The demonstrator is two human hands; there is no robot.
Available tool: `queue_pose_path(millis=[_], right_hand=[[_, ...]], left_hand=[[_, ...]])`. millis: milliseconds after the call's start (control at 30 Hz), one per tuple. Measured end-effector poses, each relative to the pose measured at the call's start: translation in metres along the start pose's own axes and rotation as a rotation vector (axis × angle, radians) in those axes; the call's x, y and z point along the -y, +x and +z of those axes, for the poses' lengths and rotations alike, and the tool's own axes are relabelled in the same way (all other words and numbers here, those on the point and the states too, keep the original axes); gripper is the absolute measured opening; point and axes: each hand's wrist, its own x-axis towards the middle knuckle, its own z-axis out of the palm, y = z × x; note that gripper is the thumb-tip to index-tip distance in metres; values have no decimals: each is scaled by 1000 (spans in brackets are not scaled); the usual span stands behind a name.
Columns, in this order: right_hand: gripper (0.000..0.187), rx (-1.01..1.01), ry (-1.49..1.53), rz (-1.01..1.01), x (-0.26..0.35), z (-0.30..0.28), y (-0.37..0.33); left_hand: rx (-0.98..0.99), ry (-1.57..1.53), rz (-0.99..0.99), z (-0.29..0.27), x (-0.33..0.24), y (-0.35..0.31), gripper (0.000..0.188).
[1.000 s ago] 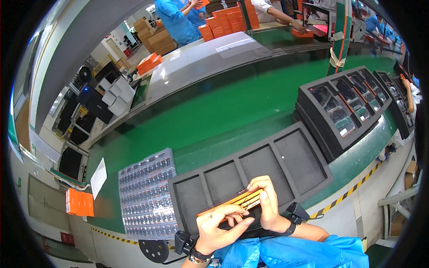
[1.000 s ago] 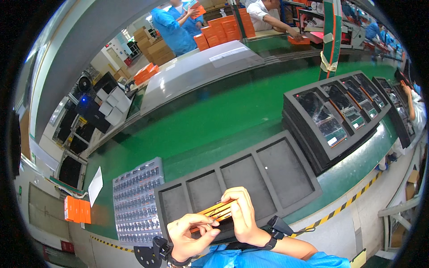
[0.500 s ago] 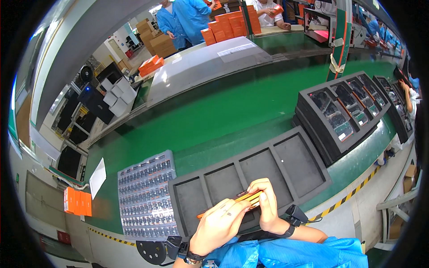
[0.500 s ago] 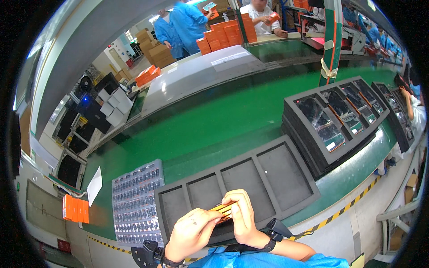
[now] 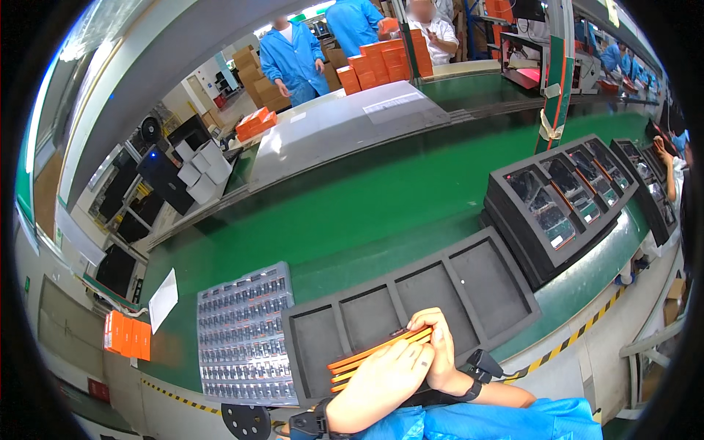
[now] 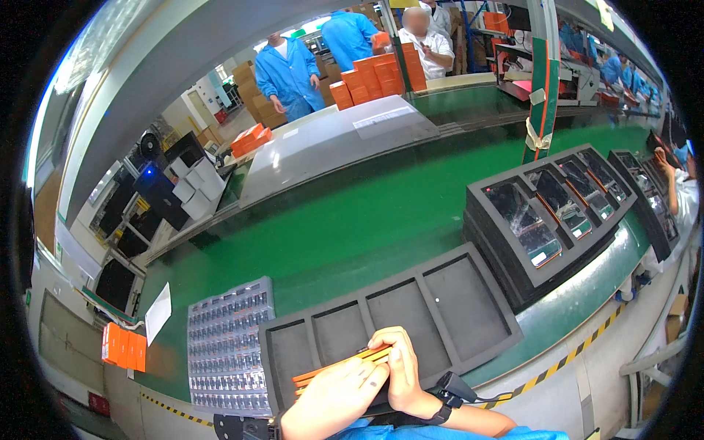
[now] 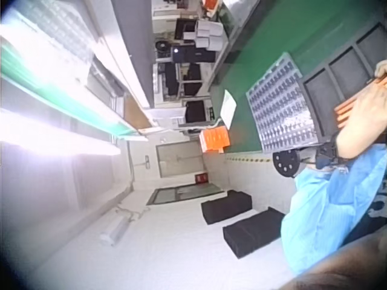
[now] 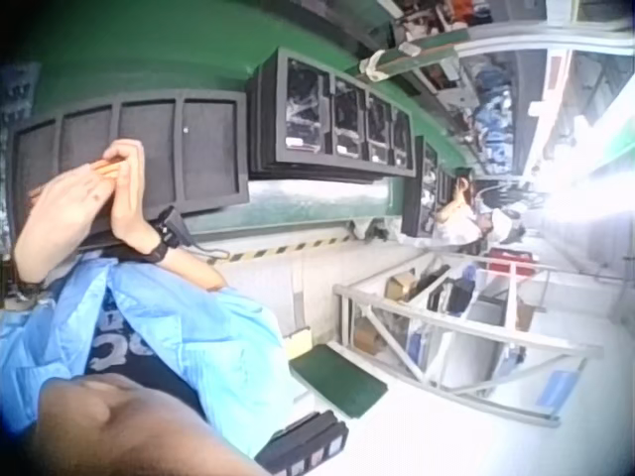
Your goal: Handling and stacking mobile phone components and trays on a factory assembly line.
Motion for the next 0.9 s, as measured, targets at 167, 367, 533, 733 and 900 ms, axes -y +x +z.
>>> queue_pose_path(millis=[167, 367, 533, 733, 900], right_hand=[[46, -13, 46, 24, 0, -1, 0], [46, -11, 24, 27, 6, 1, 2], [45, -12, 22, 26, 5, 1, 1], [45, -10, 35, 44, 3, 1, 0], [45, -4, 19, 48, 5, 1, 0]], left_hand=[[-49, -59, -89, 11, 7, -2, 45], [-390, -39, -113, 26, 11, -28, 42], [-457, -72, -131, 30, 10, -29, 41], [-373, 63, -114, 30, 12, -28, 32], [-345, 147, -101, 25, 13, -28, 32]])
